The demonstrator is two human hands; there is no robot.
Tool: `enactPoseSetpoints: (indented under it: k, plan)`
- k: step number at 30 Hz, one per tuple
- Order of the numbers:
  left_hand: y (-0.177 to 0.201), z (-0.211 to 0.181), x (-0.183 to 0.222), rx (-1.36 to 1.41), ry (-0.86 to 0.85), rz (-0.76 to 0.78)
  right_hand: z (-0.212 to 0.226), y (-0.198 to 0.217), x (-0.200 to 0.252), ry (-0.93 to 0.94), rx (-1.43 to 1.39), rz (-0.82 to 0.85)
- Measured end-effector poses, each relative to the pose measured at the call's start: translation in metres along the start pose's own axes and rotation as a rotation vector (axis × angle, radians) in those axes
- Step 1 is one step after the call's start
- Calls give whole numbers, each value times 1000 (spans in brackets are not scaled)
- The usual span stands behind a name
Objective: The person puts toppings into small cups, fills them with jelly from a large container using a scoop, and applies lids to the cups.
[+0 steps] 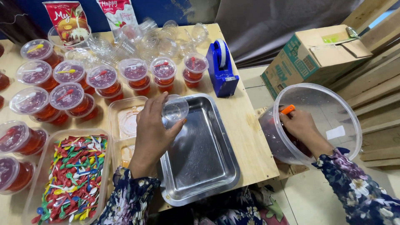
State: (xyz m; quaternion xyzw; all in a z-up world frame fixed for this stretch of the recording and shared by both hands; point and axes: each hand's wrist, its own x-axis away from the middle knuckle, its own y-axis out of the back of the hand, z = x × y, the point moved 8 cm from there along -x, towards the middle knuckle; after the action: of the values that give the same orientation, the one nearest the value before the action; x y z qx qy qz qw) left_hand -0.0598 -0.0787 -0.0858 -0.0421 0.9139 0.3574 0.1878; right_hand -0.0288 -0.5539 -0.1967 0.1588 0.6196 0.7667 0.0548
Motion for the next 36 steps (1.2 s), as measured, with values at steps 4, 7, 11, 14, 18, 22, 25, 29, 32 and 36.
enactPoseSetpoints:
  k: [4,7,11,14,18,22,25,29,32,36]
  plan:
    - [1,-2,-1,2,8,2,10,9,7,31,48,-43]
    - [2,-3,-1,10,9,3,3,7,4,-33,20,-30]
    - [1,-1,-1,-1,-4,-2,-17,-15,-10,-51,128,63]
    - [1,-2,-1,5,-10,-4,-28,-27,-17,-87,116,87]
    - [3,-4,0,12,-9,-2,13,0,31,-152,-35,149]
    - [3,-4,-1,13,0,0,25,8,41,-142,-167,194]
    - [3,-4,-1,7,2,-1,23,6,31,-121,-117,196]
    - [3,-5,-1,8,4,-5,7,3,11,-125,-35,56]
    - [2,-3,0,2,-1,-2,-2,5,8,-119,-10,9]
    - [3,-4,0,-1,-5,-8,10,17,19,-118,79,16]
